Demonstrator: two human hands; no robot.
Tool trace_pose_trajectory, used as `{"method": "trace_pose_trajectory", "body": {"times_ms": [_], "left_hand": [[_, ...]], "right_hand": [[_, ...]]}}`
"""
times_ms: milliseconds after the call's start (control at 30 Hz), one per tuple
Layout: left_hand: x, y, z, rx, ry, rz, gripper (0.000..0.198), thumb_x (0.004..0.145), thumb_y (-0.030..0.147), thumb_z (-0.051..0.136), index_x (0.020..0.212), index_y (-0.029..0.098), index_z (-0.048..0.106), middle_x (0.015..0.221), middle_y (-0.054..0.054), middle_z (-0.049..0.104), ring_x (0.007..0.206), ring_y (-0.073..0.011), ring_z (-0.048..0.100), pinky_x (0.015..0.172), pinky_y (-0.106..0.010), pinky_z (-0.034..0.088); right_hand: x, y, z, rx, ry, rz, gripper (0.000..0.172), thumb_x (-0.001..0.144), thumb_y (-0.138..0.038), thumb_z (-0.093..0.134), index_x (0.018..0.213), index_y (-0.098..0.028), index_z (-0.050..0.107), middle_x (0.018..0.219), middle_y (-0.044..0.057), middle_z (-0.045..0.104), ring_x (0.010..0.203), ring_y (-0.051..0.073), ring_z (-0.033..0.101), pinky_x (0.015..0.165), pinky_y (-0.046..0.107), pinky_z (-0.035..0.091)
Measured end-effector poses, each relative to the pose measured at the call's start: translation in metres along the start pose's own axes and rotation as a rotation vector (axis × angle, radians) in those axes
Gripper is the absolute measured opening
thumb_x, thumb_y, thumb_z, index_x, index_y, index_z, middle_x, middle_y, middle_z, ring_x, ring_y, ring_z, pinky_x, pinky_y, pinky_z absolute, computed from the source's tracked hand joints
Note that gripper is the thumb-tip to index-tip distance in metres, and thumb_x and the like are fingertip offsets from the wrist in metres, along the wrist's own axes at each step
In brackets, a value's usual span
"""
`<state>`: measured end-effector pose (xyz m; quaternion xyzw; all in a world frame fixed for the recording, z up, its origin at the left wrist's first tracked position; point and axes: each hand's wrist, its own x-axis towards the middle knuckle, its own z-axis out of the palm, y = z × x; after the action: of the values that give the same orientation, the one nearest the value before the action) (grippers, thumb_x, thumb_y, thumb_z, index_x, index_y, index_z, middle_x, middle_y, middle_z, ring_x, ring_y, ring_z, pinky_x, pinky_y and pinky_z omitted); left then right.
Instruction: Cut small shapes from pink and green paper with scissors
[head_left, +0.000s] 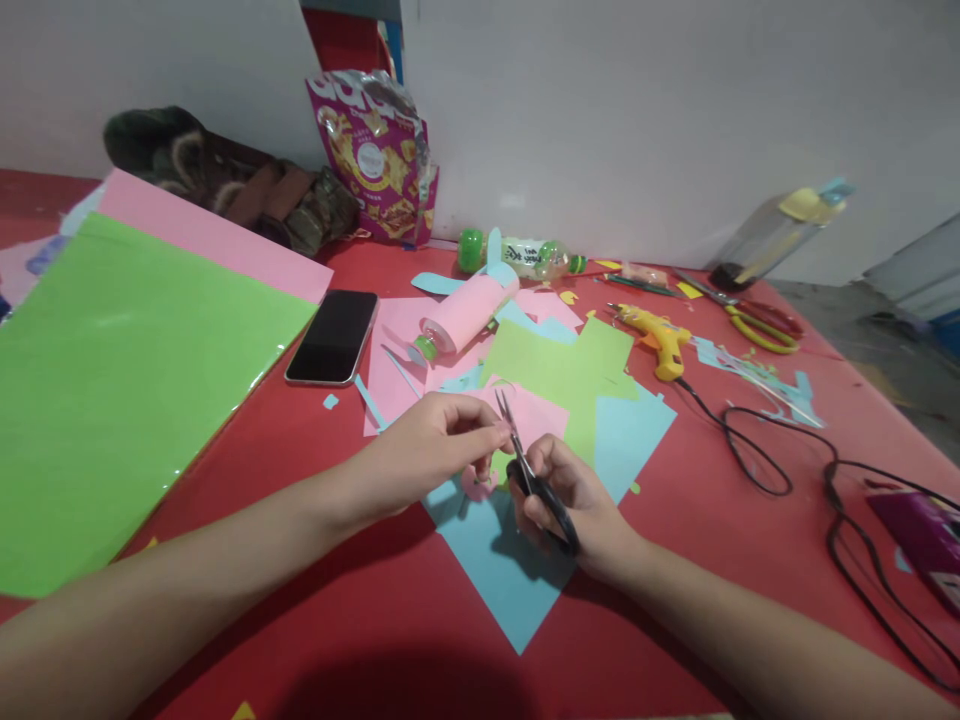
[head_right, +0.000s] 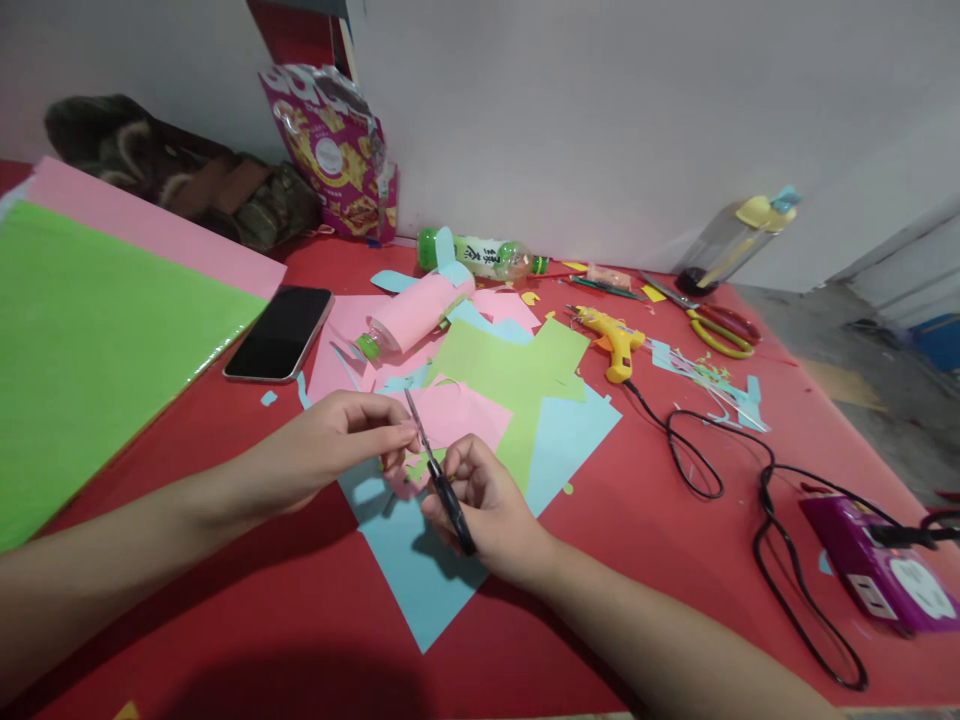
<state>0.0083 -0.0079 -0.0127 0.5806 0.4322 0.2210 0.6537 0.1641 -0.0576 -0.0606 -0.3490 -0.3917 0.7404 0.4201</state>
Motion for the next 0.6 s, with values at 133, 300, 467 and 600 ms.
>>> {"method": "trace_pose_trajectory", "body": {"times_ms": [133,300,467,600], "left_hand": [[0.0011,0.0007,0.0002,0.004,0.0,0.006,0.02,0.075,0.025,0.048,0.059,0.014,0.052,0.048,0.004,0.051,0.049,-0.008,0.053,0.052,-0.02,0.044],[0.0011,-0.0005,-0.0003,0.004,-0.027,0.01,0.021,0.075,0.027,0.047,0.059,0.014,0.05,0.051,0.003,0.051,0.051,-0.0097,0.055,0.053,-0.022,0.045],[0.001,-0.0026,-0.0011,0.032,-0.058,0.0,0.017,0.074,0.025,0.048,0.061,0.015,0.049,0.051,0.004,0.051,0.053,-0.0109,0.057,0.057,-0.023,0.046],[0.0005,-0.0022,-0.0011,0.098,-0.101,-0.017,0.018,0.073,0.028,0.048,0.062,0.015,0.051,0.057,0.001,0.054,0.055,-0.0118,0.057,0.057,-0.023,0.045]], "right_hand": [[0.0006,-0.0007,0.0008,-0.007,0.011,0.018,0.043,0.061,-0.036,0.069,0.07,-0.021,0.03,0.052,-0.011,0.044,0.031,0.001,0.038,0.027,0.01,0.027],[0.0013,-0.0001,-0.0002,-0.021,0.064,-0.04,0.042,0.062,-0.038,0.067,0.07,-0.022,0.029,0.055,-0.01,0.043,0.033,0.002,0.041,0.029,0.011,0.028],[0.0014,0.0002,-0.0011,-0.008,0.072,-0.114,0.043,0.062,-0.047,0.063,0.075,-0.023,0.031,0.066,-0.006,0.045,0.045,0.006,0.047,0.033,0.015,0.036],[0.0031,0.0,-0.0019,0.02,0.091,-0.169,0.041,0.063,-0.042,0.065,0.078,-0.024,0.032,0.068,-0.005,0.044,0.057,0.009,0.051,0.037,0.016,0.042]]}}
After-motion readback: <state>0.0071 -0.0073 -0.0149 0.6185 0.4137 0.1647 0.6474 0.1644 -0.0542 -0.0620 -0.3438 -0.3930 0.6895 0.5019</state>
